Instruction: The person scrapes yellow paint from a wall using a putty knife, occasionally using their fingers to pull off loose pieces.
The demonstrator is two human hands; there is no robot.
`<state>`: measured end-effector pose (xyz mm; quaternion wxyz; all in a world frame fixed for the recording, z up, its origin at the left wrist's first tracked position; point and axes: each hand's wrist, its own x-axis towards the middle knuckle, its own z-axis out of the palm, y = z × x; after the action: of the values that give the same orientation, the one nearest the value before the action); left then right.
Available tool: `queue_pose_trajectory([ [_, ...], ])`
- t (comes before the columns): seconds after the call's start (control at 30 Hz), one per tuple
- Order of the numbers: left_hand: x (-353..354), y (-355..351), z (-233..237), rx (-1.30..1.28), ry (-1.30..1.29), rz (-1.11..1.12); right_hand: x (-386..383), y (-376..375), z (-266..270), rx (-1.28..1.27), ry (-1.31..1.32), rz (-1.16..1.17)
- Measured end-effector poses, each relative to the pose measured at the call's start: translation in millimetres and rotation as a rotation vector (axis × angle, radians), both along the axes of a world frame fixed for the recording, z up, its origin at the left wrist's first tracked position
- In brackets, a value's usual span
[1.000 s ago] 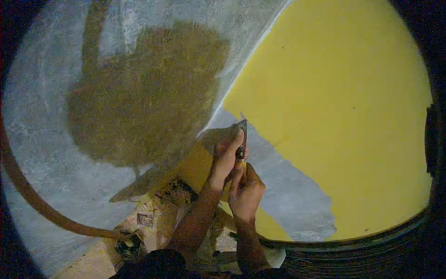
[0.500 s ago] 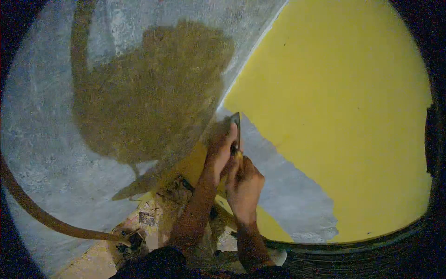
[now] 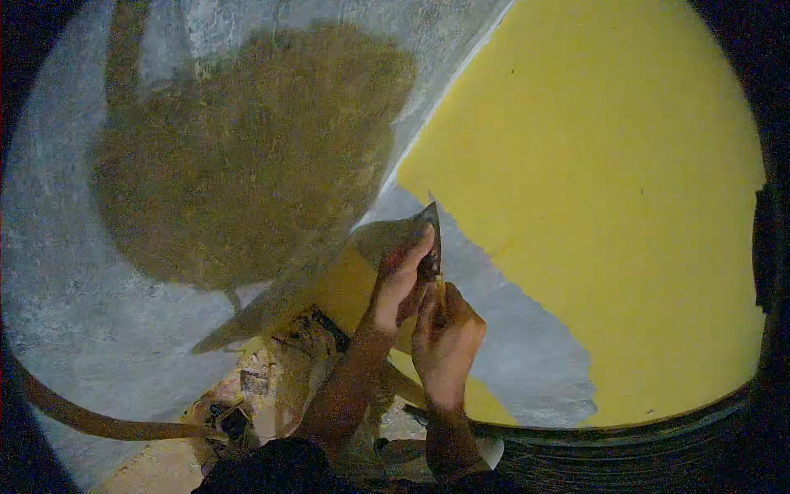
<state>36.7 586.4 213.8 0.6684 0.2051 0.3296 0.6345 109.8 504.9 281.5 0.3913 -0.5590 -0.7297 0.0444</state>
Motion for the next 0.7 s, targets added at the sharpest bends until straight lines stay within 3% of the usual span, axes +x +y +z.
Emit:
queue_pose_trajectory([
  [0.13, 5.6, 25.6, -29.2, -0.031, -0.135, 0.031, -8.5, 20.4, 5.7, 0.009, -0.087, -0.006],
  [0.23, -20.1, 5.2, 7.3, 0.105, -0.023, 0.088, -13.7, 22.0, 3.4, 0.034, -0.012, 0.116],
  [0.3, -18.0, -18.2, 30.2, 0.143, 0.046, 0.189, -14.5, 11.2, 7.3, 0.010, 0.004, 0.069],
  [0.33, -9.7, 6.2, -1.6, 0.148, -0.007, 0.056, -11.1, 6.2, 9.0, -0.005, 0.010, 0.027],
  [0.43, 3.7, -0.6, 17.7, -0.046, -0.104, 0.027, -1.8, -6.6, 10.9, -0.037, -0.005, 0.006],
  [0.47, 11.0, 9.1, -17.8, 0.126, -0.057, 0.032, -1.1, -8.3, 11.4, -0.043, -0.009, -0.001],
  [0.5, 7.4, 6.0, -17.6, 0.120, -0.064, 0.027, -0.7, -9.4, 10.8, -0.025, -0.013, -0.002],
  [0.6, 1.7, 2.2, -13.9, -0.093, 0.014, -0.134, -0.4, -8.5, 5.3, -0.001, -0.035, 0.020],
  [0.67, 8.3, 6.9, -16.2, 0.100, 0.012, 0.062, -1.2, -5.1, 1.5, 0.004, -0.043, 0.034],
  [0.7, 10.1, 11.0, -20.3, 0.099, 0.013, 0.060, -1.9, -2.0, 0.8, 0.036, -0.032, 0.031],
])
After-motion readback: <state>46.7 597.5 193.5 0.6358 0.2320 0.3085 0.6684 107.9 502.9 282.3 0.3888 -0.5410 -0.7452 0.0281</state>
